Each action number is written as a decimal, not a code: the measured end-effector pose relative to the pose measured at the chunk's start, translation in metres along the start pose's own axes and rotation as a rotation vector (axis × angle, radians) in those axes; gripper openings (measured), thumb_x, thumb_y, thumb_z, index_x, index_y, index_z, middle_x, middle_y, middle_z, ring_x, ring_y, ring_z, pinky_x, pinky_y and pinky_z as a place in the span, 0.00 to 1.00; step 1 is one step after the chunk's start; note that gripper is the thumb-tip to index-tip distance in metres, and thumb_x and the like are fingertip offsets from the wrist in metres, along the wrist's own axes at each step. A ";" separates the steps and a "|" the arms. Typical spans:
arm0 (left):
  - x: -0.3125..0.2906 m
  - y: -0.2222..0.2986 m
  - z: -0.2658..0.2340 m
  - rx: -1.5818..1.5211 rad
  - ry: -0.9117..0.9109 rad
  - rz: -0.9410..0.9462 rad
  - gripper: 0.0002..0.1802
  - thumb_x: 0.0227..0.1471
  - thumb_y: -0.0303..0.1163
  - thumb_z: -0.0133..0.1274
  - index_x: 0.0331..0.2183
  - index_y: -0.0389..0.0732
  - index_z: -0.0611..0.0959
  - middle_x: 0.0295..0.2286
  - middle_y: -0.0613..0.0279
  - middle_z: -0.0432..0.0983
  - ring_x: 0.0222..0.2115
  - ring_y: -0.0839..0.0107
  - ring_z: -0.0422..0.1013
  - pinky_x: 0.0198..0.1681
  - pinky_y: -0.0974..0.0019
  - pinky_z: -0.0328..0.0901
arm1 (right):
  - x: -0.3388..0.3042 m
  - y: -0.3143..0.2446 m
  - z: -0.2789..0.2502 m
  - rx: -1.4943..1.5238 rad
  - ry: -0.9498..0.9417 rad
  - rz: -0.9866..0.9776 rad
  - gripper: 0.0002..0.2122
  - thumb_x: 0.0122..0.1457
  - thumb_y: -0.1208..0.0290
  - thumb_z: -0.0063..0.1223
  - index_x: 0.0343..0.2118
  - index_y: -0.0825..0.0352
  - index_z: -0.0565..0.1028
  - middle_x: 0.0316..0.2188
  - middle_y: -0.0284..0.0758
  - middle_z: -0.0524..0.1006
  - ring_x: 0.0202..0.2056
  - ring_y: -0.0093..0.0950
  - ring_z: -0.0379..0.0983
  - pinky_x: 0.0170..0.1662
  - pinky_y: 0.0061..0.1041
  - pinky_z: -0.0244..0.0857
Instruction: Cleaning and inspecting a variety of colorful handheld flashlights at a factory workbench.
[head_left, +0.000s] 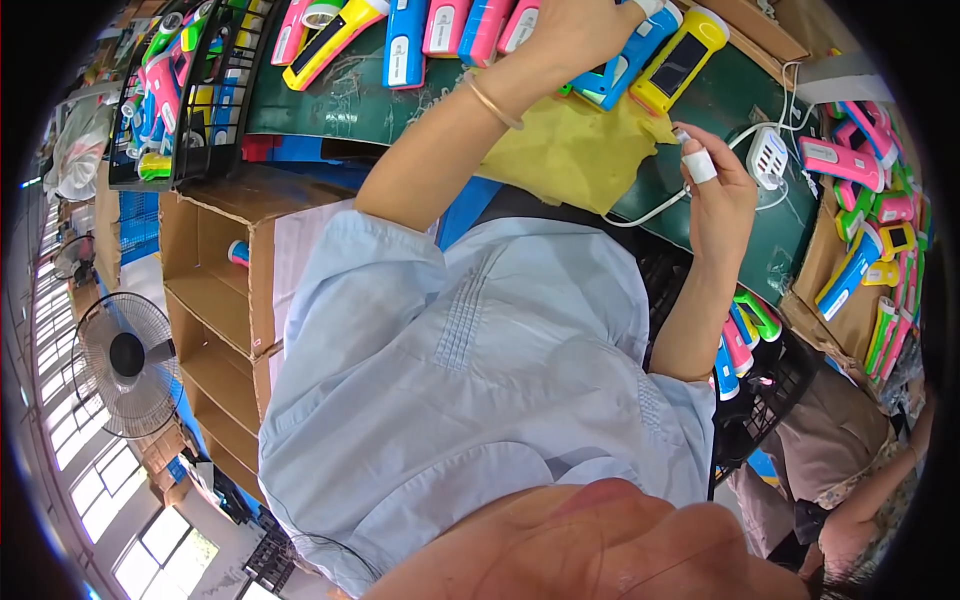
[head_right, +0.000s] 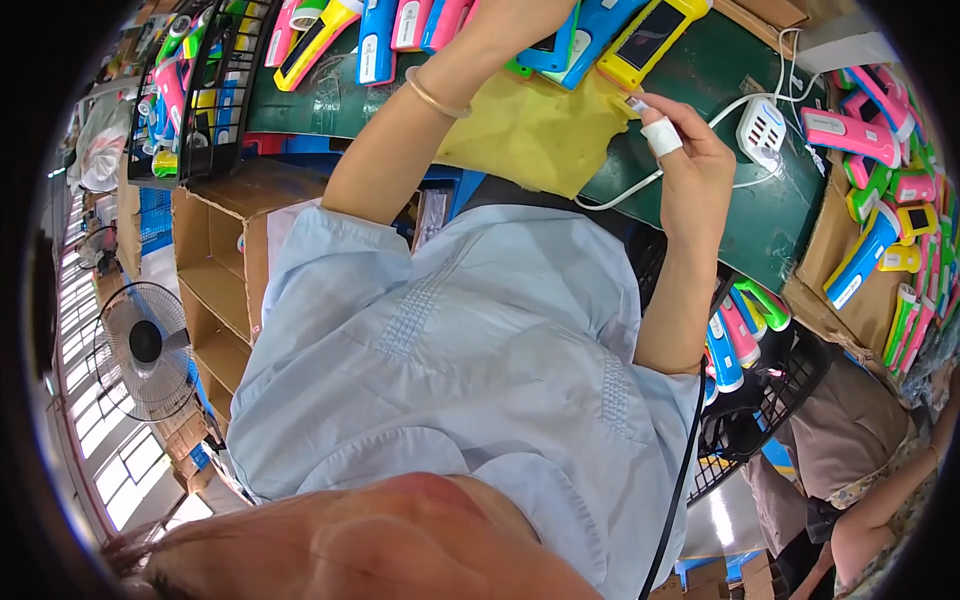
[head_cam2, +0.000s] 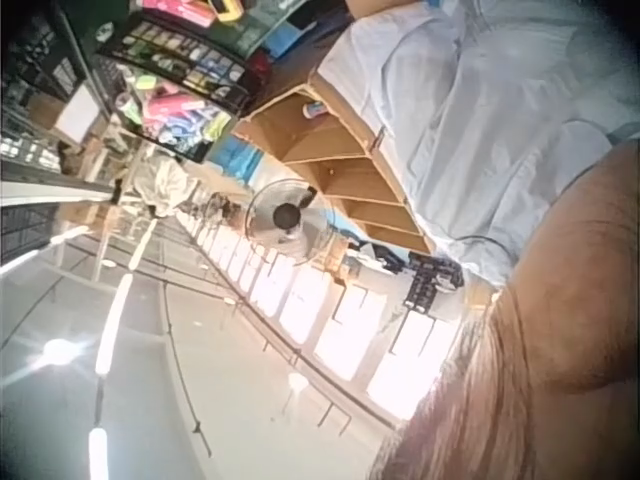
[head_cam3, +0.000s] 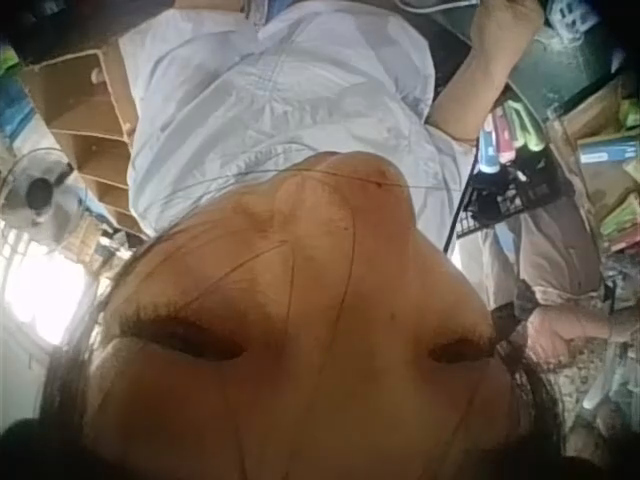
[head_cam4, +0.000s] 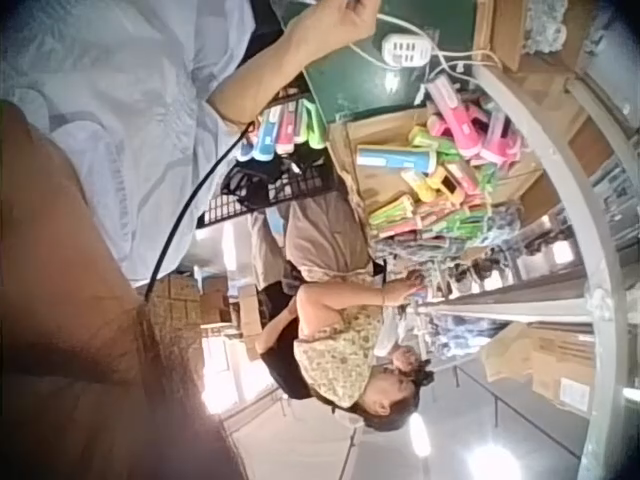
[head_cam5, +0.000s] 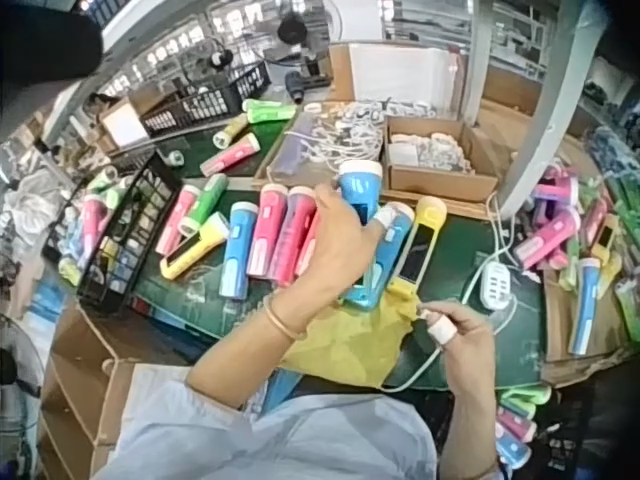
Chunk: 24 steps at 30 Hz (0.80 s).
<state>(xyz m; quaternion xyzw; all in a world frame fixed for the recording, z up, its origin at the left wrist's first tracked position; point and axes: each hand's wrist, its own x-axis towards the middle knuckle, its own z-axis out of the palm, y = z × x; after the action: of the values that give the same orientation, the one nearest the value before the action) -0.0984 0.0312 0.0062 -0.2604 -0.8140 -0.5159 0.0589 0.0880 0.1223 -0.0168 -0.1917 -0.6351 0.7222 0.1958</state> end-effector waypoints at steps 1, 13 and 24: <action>0.000 0.002 0.000 -0.148 -0.013 -0.047 0.30 0.44 0.31 0.56 0.44 0.28 0.60 0.37 0.42 0.66 0.37 0.56 0.67 0.41 0.60 0.63 | 0.001 0.000 0.000 -0.002 0.002 0.003 0.08 0.54 0.75 0.52 0.36 0.71 0.76 0.27 0.27 0.73 0.24 0.13 0.59 0.25 0.12 0.50; -0.063 0.010 -0.009 -1.080 -0.480 -0.571 0.14 0.56 0.38 0.45 0.39 0.39 0.70 0.29 0.64 0.70 0.28 0.75 0.69 0.30 0.73 0.66 | 0.017 -0.047 0.016 -0.705 -0.341 -0.394 0.04 0.45 0.81 0.52 0.26 0.69 0.73 0.22 0.37 0.71 0.27 0.33 0.71 0.31 0.26 0.64; -0.062 0.026 -0.011 -0.988 -0.335 -0.545 0.14 0.56 0.39 0.44 0.39 0.39 0.69 0.27 0.65 0.68 0.25 0.76 0.68 0.27 0.73 0.66 | 0.007 -0.038 0.025 -0.923 -0.028 -0.841 0.09 0.41 0.82 0.53 0.28 0.68 0.74 0.26 0.37 0.72 0.28 0.35 0.69 0.31 0.29 0.64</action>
<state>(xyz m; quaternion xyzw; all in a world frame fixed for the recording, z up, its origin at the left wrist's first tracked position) -0.0346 0.0074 0.0094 -0.1164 -0.5129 -0.7825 -0.3334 0.0707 0.1094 0.0238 0.0196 -0.9052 0.2370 0.3521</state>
